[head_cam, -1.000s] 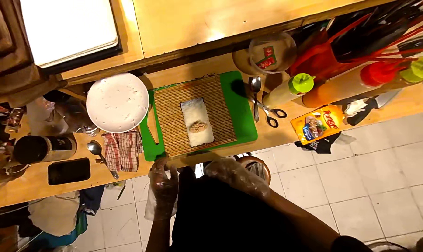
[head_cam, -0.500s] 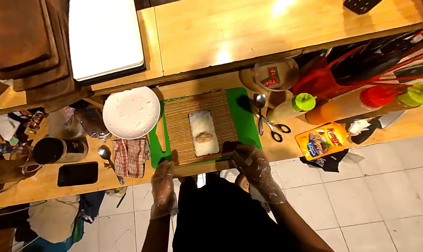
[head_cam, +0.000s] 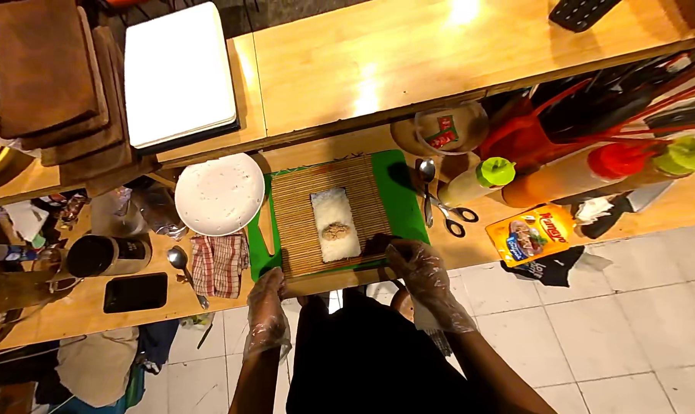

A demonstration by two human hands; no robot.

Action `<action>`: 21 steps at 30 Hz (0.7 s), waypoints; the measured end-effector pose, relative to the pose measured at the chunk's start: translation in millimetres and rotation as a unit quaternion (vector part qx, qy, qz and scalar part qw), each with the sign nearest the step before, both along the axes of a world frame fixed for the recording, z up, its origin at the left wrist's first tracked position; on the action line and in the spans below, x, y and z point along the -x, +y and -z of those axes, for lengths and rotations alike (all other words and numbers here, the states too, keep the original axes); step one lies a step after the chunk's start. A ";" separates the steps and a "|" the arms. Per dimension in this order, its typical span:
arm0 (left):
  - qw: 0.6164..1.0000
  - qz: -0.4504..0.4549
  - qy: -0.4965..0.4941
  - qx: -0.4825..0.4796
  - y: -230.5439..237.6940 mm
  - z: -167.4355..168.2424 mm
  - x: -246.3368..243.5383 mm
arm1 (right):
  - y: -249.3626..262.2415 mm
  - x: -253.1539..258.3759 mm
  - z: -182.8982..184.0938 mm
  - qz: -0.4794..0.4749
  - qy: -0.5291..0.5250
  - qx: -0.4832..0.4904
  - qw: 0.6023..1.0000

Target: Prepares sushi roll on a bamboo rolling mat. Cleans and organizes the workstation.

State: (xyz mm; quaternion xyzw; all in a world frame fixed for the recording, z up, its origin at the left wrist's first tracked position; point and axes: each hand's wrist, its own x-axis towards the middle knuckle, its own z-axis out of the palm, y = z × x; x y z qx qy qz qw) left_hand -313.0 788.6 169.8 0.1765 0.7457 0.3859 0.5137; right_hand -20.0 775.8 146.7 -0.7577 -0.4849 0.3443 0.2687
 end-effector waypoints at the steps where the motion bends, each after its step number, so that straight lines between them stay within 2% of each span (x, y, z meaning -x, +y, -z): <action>1: 1.000 -0.011 -0.009 0.001 0.3 0.5 -0.4 | 0.7 -0.5 -1.2 0.002 0.009 0.008 1.000; 6: 0.998 -0.038 -0.059 0.002 -0.6 -2.0 -6.8 | 2.1 -0.1 -6.2 0.025 0.046 0.033 0.998; 11: 0.988 0.065 0.116 -0.080 -14.3 12.7 -8.3 | 15.4 -6.6 -8.5 -0.019 -0.007 -0.024 1.000; 14: 0.980 0.075 0.131 -0.132 -20.1 21.8 -7.4 | 55.1 -14.2 -8.5 -0.086 -0.045 -0.040 0.994; 16: 0.981 0.066 0.111 -0.145 -21.2 24.1 -7.1 | 89.7 -12.8 -8.7 -0.125 -0.033 -0.053 0.990; 21: 0.990 0.053 0.087 -0.100 -20.6 20.4 -2.2 | 180.0 4.5 7.8 -0.208 -0.040 -0.074 0.975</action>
